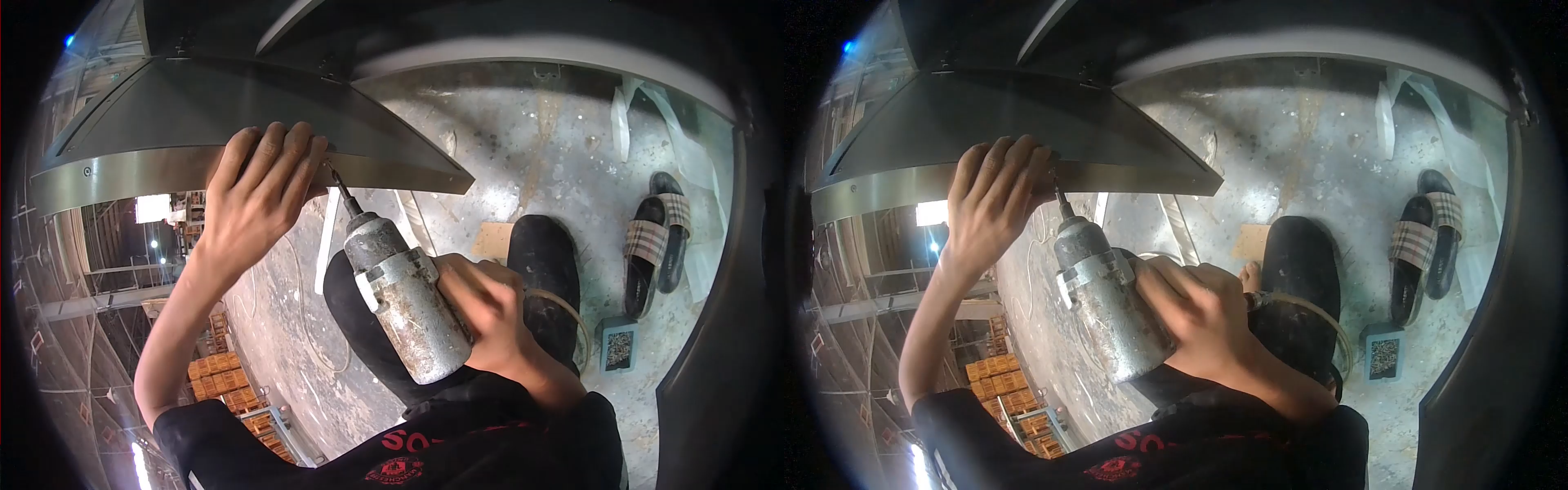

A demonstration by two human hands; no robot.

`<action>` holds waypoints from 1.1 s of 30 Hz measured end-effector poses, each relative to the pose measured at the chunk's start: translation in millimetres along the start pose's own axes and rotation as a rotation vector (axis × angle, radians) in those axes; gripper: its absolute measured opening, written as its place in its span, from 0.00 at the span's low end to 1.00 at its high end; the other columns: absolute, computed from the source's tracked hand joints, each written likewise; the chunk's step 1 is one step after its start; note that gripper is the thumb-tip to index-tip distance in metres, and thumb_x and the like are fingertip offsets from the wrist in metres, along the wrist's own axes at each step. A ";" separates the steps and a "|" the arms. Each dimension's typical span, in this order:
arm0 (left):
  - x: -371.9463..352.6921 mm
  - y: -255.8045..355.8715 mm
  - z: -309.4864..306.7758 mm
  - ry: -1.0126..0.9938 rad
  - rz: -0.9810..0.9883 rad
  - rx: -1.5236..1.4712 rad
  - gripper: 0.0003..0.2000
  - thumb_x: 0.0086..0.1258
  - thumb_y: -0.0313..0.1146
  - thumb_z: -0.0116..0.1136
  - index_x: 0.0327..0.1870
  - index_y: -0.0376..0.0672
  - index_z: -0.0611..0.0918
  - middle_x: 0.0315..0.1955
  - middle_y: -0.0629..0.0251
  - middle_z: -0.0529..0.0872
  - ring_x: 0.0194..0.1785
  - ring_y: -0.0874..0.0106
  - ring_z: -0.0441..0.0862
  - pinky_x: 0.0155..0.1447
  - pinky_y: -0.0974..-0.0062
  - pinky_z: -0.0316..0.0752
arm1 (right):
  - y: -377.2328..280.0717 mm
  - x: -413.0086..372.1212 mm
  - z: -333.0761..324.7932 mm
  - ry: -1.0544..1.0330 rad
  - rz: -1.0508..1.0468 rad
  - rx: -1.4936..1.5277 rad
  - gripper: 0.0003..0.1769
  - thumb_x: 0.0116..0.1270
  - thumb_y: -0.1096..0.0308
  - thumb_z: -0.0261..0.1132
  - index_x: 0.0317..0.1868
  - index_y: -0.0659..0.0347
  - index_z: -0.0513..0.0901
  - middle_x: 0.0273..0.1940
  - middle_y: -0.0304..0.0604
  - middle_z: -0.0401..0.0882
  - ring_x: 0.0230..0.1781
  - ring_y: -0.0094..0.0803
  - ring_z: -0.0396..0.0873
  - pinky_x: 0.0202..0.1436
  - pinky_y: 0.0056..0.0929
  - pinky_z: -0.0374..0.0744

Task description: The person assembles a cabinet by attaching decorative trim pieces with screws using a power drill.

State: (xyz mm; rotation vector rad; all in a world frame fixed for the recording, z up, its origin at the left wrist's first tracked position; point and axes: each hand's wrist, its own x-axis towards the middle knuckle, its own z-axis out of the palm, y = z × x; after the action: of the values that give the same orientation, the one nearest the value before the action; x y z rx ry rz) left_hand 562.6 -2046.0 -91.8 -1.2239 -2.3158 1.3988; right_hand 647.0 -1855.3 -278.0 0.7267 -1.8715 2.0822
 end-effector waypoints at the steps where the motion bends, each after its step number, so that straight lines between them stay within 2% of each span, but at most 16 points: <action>1: -0.6 -2.4 1.5 0.004 0.029 0.016 0.23 0.60 0.43 0.65 0.55 0.43 0.83 0.51 0.65 0.83 0.54 0.68 0.79 0.65 0.64 0.70 | 0.0 -0.3 0.7 0.005 0.004 0.007 0.29 0.49 0.58 0.73 0.46 0.71 0.80 0.39 0.51 0.80 0.28 0.42 0.82 0.30 0.35 0.78; 4: 0.7 -8.0 6.5 0.031 0.096 0.056 0.23 0.60 0.45 0.64 0.54 0.42 0.83 0.51 0.65 0.83 0.52 0.67 0.79 0.61 0.66 0.72 | -2.0 2.3 -0.7 -0.020 0.022 -0.010 0.27 0.49 0.59 0.72 0.44 0.70 0.80 0.38 0.50 0.80 0.27 0.42 0.82 0.29 0.35 0.78; 9: 5.3 -11.2 10.2 0.086 0.133 0.090 0.21 0.60 0.46 0.64 0.51 0.42 0.85 0.49 0.65 0.83 0.50 0.68 0.79 0.58 0.67 0.74 | 1.0 1.2 2.7 0.057 -0.015 -0.019 0.25 0.49 0.59 0.72 0.43 0.71 0.80 0.37 0.50 0.80 0.27 0.42 0.82 0.29 0.36 0.78; 12: 4.8 -12.0 11.8 0.084 0.142 0.085 0.27 0.54 0.48 0.69 0.52 0.39 0.82 0.50 0.61 0.83 0.51 0.65 0.81 0.55 0.65 0.75 | 1.0 1.9 3.7 0.084 -0.035 -0.019 0.26 0.49 0.60 0.72 0.44 0.71 0.80 0.37 0.51 0.80 0.27 0.42 0.83 0.29 0.35 0.78; 15: 4.4 -11.7 9.5 0.079 0.139 0.088 0.21 0.61 0.46 0.63 0.50 0.42 0.85 0.48 0.64 0.83 0.49 0.68 0.79 0.59 0.67 0.74 | -0.9 1.4 1.5 0.026 0.001 -0.036 0.27 0.48 0.60 0.73 0.45 0.72 0.80 0.39 0.52 0.81 0.29 0.42 0.84 0.31 0.34 0.79; 22: 2.3 -11.7 12.0 0.086 0.141 0.078 0.23 0.60 0.46 0.63 0.52 0.41 0.84 0.49 0.63 0.83 0.49 0.67 0.78 0.58 0.67 0.73 | -4.8 -0.8 -1.3 -0.033 0.053 -0.006 0.28 0.49 0.61 0.74 0.47 0.71 0.80 0.40 0.52 0.81 0.33 0.44 0.85 0.35 0.34 0.82; 33: 3.0 -10.9 7.8 0.079 0.136 0.046 0.23 0.60 0.46 0.64 0.52 0.40 0.84 0.49 0.62 0.82 0.50 0.66 0.78 0.59 0.66 0.73 | -13.9 8.7 -7.9 -0.013 0.132 0.068 0.22 0.49 0.64 0.75 0.43 0.64 0.79 0.33 0.46 0.81 0.30 0.43 0.85 0.33 0.36 0.82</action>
State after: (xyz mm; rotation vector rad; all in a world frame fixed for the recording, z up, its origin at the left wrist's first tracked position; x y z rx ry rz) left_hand 550.5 -2051.4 -88.1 -1.4200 -2.1724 1.4102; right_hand 645.0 -1846.8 -262.1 0.6493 -1.9122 2.2366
